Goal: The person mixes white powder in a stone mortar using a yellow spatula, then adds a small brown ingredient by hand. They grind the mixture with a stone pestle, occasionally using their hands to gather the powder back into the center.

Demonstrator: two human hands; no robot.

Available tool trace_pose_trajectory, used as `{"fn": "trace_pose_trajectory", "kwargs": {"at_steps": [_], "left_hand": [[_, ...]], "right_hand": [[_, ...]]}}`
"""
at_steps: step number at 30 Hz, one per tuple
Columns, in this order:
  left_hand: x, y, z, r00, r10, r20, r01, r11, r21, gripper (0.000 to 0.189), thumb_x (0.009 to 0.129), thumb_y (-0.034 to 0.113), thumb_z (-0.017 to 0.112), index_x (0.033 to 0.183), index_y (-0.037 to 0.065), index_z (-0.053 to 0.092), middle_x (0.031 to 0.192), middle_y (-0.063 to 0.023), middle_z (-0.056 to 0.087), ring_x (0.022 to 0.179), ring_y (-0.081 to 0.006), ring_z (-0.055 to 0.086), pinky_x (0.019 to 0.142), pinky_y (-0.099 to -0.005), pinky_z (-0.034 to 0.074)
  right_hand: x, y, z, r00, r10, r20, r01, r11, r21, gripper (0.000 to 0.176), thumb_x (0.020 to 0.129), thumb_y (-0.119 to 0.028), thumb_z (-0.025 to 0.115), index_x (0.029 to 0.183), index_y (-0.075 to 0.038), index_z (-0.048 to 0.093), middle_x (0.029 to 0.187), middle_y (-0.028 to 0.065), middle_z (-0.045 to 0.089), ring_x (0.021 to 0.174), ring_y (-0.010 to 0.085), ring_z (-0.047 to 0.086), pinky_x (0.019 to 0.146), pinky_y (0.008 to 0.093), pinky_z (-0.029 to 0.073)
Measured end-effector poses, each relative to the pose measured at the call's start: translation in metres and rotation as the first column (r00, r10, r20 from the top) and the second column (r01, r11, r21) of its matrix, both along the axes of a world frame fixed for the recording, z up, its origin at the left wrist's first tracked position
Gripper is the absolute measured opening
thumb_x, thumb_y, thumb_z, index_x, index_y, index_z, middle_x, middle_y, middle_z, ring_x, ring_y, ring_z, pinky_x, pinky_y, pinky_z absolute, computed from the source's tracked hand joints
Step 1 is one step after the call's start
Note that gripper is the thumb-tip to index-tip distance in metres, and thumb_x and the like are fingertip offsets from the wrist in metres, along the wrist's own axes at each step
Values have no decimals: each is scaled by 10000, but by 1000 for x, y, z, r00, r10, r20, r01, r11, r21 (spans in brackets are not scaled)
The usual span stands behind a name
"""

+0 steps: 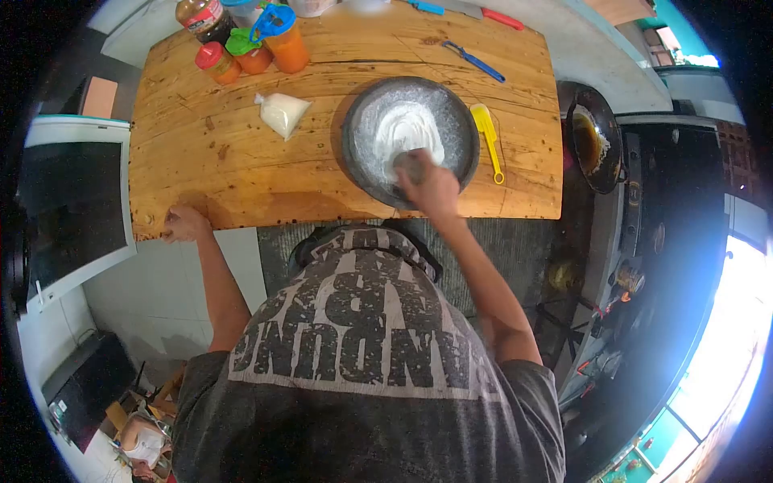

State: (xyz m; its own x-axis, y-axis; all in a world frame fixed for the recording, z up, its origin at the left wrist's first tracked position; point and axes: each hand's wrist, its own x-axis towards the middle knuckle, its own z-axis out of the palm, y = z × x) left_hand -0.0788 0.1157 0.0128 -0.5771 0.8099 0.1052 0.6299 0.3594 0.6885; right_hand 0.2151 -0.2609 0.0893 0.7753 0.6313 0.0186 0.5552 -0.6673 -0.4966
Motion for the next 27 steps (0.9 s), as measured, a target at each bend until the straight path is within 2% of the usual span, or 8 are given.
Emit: {"fn": "trace_pose_trajectory", "kwargs": {"at_steps": [2, 5, 8, 12, 16, 21, 23, 27], "left_hand": [[4, -1, -3, 1000, 6, -15, -6, 1000, -14, 372, 876, 391, 485, 1050, 70, 550, 1386, -181, 222, 1046, -364, 490, 762, -506, 467], [0, 2, -5, 999, 26, -40, -26, 1000, -11, 377, 869, 389, 488, 1048, 64, 558, 1393, -186, 221, 1056, -365, 485, 772, -506, 465], [-2, 2, -3, 1000, 6, -19, -6, 1000, -10, 384, 870, 389, 487, 1058, 61, 555, 1403, -197, 207, 1059, -365, 482, 778, -505, 463], [5, 0, 4, 1000, 18, -17, -18, 1000, -12, 384, 880, 384, 480, 1054, 50, 553, 1397, -206, 201, 1066, -367, 476, 777, -505, 461], [1, 2, -1, 1000, 9, -3, -9, 999, -36, 367, 887, 370, 485, 1055, 50, 550, 1384, -201, 208, 1077, -365, 470, 777, -508, 460], [1, -1, 5, 1000, -4, 12, 4, 1000, -4, 363, 877, 370, 497, 1065, 64, 547, 1382, -207, 215, 1097, -364, 459, 778, -504, 459], [1, -1, 4, 1000, 12, -3, -13, 1000, -10, 368, 874, 376, 492, 1069, 69, 549, 1385, -210, 216, 1105, -363, 456, 779, -502, 458], [-14, 18, -32, 999, 14, -37, -15, 1000, -12, 382, 869, 385, 480, 1078, 76, 561, 1390, -210, 216, 1125, -362, 451, 784, -503, 459]], "right_hand": [[-7, 6, -11, 982, 56, 181, -41, 996, -84, 354, 807, -392, 676, 1050, -146, 600, 653, 144, 644, 608, 329, 656, 531, 430, 506], [30, 39, -1, 992, -51, 114, 62, 993, -95, 401, 796, -436, 675, 1062, -146, 601, 694, 166, 657, 670, 335, 668, 578, 434, 518], [62, 35, -2, 970, -82, -227, 84, 996, 0, 478, 780, -486, 660, 1110, -148, 587, 777, 209, 670, 819, 340, 673, 695, 455, 522], [-4, 24, -1, 992, 60, 111, -44, 989, -145, 414, 790, -434, 676, 1077, -156, 568, 669, 149, 657, 634, 304, 675, 525, 408, 520], [17, 44, 0, 988, 10, 155, 14, 988, -153, 316, 821, -391, 647, 986, -134, 569, 639, 140, 645, 579, 317, 654, 489, 422, 504], [51, 25, -15, 972, -51, -228, 30, 995, -93, 530, 741, -549, 682, 1063, -129, 653, 734, 172, 674, 735, 318, 678, 681, 395, 531], [0, 20, -1, 1000, 16, 21, -14, 993, -118, 436, 781, -472, 672, 1041, -127, 614, 674, 155, 655, 654, 332, 669, 575, 424, 522], [6, 31, -5, 990, -34, 139, 39, 999, -32, 374, 809, -416, 659, 1025, -117, 597, 655, 155, 646, 609, 350, 652, 533, 438, 512]]}}
